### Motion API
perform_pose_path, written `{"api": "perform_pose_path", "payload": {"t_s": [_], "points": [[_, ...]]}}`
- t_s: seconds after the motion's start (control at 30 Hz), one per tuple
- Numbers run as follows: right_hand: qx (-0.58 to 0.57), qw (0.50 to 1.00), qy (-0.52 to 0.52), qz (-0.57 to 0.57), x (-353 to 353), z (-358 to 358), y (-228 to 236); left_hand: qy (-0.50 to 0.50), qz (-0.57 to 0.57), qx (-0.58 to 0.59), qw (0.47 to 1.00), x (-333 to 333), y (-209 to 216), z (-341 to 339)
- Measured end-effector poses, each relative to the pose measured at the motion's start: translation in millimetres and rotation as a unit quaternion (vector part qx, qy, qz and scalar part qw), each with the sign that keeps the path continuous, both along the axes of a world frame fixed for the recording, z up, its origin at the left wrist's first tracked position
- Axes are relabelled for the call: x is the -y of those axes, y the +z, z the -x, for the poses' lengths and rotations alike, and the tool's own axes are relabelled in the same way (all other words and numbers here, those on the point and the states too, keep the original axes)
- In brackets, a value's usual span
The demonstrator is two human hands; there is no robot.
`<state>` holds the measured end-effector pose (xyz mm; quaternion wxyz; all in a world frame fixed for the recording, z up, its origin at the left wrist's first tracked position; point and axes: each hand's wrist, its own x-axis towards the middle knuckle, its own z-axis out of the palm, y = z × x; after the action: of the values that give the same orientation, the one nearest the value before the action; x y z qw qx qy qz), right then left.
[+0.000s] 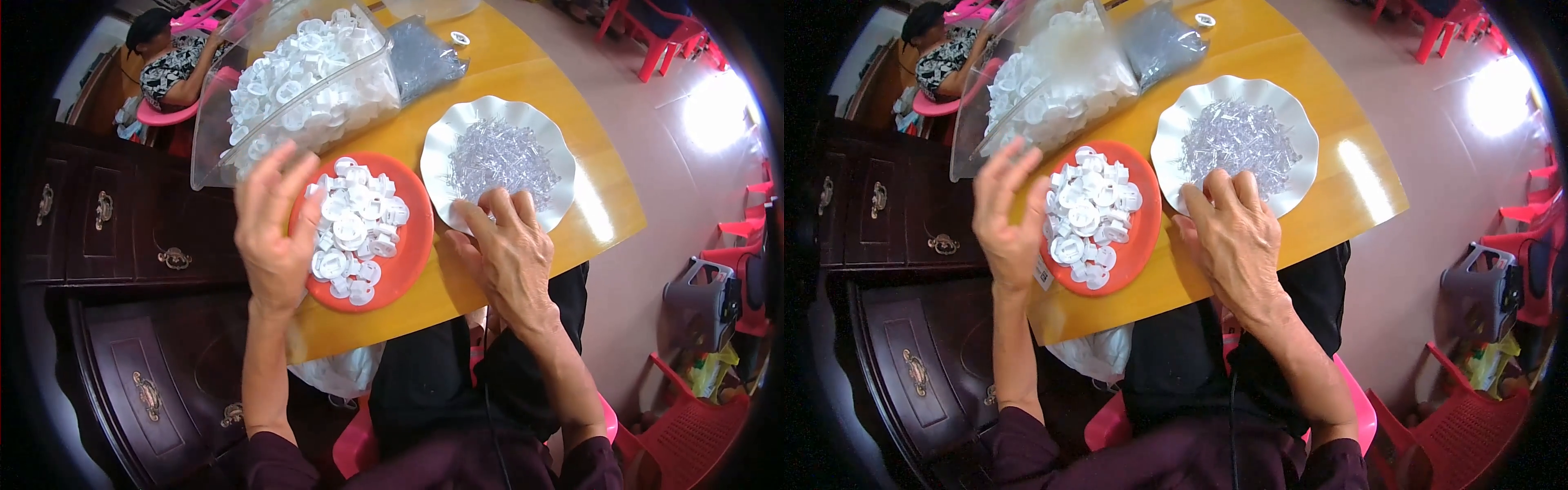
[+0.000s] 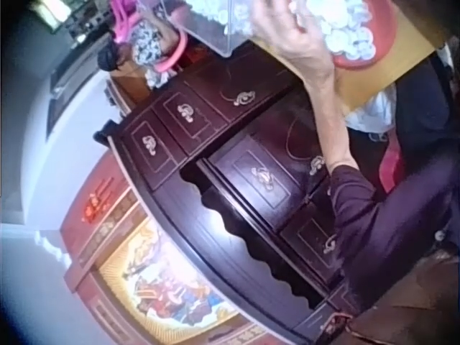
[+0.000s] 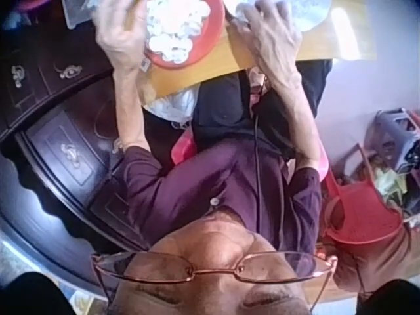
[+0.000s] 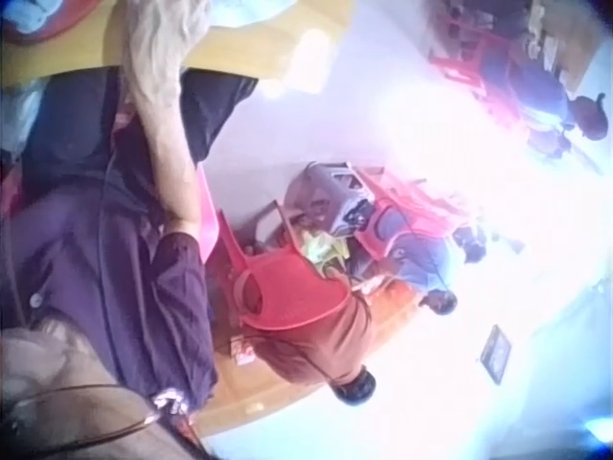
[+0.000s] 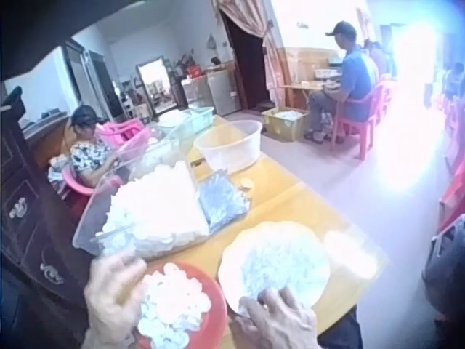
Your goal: The person inserts small pins into white plastic housings by hand, one by one.
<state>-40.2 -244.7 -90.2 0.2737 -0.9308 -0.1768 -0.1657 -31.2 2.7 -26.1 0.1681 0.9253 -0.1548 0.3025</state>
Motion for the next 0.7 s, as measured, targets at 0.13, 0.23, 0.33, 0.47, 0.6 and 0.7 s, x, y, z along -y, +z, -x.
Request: {"api": "perform_pose_path", "payload": {"t_s": [0.13,0.23,0.33,0.47,0.6,0.7], "points": [[0.001,1.000,-0.007,-0.003,-3.0,2.2,0.0,-0.028,-0.011,-0.069,0.997,12.9,-26.1,30.4],[0.017,1.000,-0.008,0.000,-7.5,4.6,-0.3,-0.030,-0.042,-0.097,0.994,20.5,-40.1,44.9],[0.030,0.999,-0.012,-0.004,-8.4,6.9,-2.8,-0.013,-0.073,-0.115,0.991,30.5,-41.9,49.2],[0.039,0.999,-0.031,-0.006,-4.1,10.4,-3.3,0.006,-0.091,-0.114,0.989,38.2,-45.4,49.1],[0.040,0.997,-0.050,-0.048,7.0,16.6,-0.7,-0.004,-0.062,-0.107,0.992,37.1,-49.6,48.6],[0.013,0.979,-0.049,-0.195,13.7,23.3,-4.7,-0.013,-0.046,-0.087,0.995,32.2,-49.4,50.8]]}}
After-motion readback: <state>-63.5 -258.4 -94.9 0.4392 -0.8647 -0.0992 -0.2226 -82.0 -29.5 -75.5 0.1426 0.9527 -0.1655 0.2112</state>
